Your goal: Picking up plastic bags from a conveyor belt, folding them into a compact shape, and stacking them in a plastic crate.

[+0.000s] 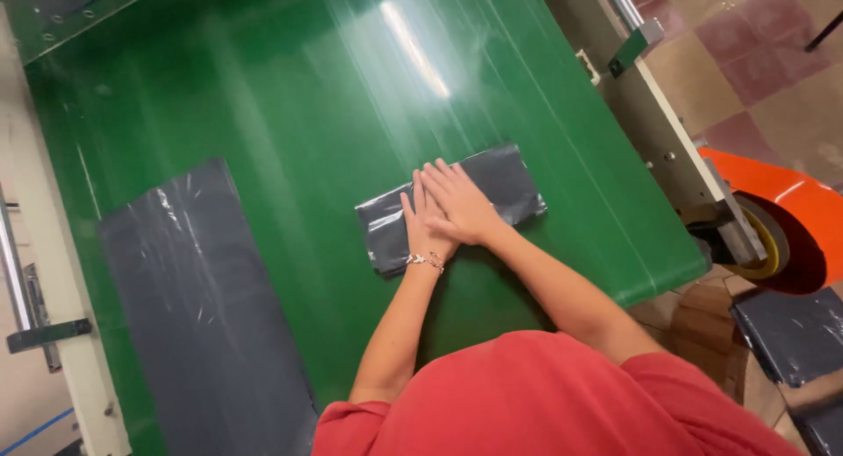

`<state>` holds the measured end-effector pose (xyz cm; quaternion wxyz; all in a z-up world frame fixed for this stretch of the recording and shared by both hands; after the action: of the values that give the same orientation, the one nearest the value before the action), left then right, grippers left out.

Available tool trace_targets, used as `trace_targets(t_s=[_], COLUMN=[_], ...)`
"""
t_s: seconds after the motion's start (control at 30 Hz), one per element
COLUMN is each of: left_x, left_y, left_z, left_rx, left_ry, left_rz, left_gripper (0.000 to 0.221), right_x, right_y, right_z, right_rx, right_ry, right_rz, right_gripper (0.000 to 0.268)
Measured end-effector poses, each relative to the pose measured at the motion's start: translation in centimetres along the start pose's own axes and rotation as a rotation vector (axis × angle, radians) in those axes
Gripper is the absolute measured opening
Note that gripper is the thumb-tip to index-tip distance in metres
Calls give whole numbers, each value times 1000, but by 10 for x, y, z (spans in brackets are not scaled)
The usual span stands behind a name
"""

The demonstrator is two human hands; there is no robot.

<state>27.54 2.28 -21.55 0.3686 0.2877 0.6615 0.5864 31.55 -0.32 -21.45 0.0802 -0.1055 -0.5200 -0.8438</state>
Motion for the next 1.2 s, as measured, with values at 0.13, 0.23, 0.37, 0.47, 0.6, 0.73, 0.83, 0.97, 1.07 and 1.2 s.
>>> trace_targets(t_s=[0.13,0.23,0.37,0.47,0.6,0.73,0.83,0.97,1.07,1.2], left_x=[42,77,114,103,79,27,12,48,72,55], left_y=[2,36,45,35,7,8,27,-36,-50,-20], left_z=[-12,-21,-60,-71,-91,-100,-61,6,31,25], left_rx=[-65,0,-24,-351,-464,-146,548,817,675,307], left_ry=[35,69,-94,-408,-728,-811,-467,-97,149,209], left_rz=[-57,-25,-33,76,245,92,-291,-797,-919,-401], left_gripper=[93,104,102,54,17,28,42,40,34,42], right_x=[-21,-58,-70,-15,97,126,110,27,-13,-21], right_y=[31,63,92,62,-21,5,38,-23,-57,-53], right_z=[-22,-41,-56,-33,-40,-81,-108,-184,-212,-206], right_rx=[37,91,58,53,224,11,-148,-391,-695,-763], right_ry=[-71,-210,-262,-83,159,154,-34,-817,-1141,-1213], right_rz=[-170,-251,-385,-255,29,6,494,1159,1608,1855], right_gripper=[91,95,83,74,99,33,22,17,22,11])
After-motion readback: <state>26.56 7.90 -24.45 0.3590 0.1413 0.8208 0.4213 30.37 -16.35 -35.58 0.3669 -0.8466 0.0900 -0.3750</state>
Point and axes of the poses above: each hand's wrist, its own z-axis towards the middle knuckle, its own y-axis out of the back of the hand, x = y × z, the point moved 9 cm from there along z, towards the middle knuckle, and after that the axes turned 15 degrees about y, right-handed, at the moved point
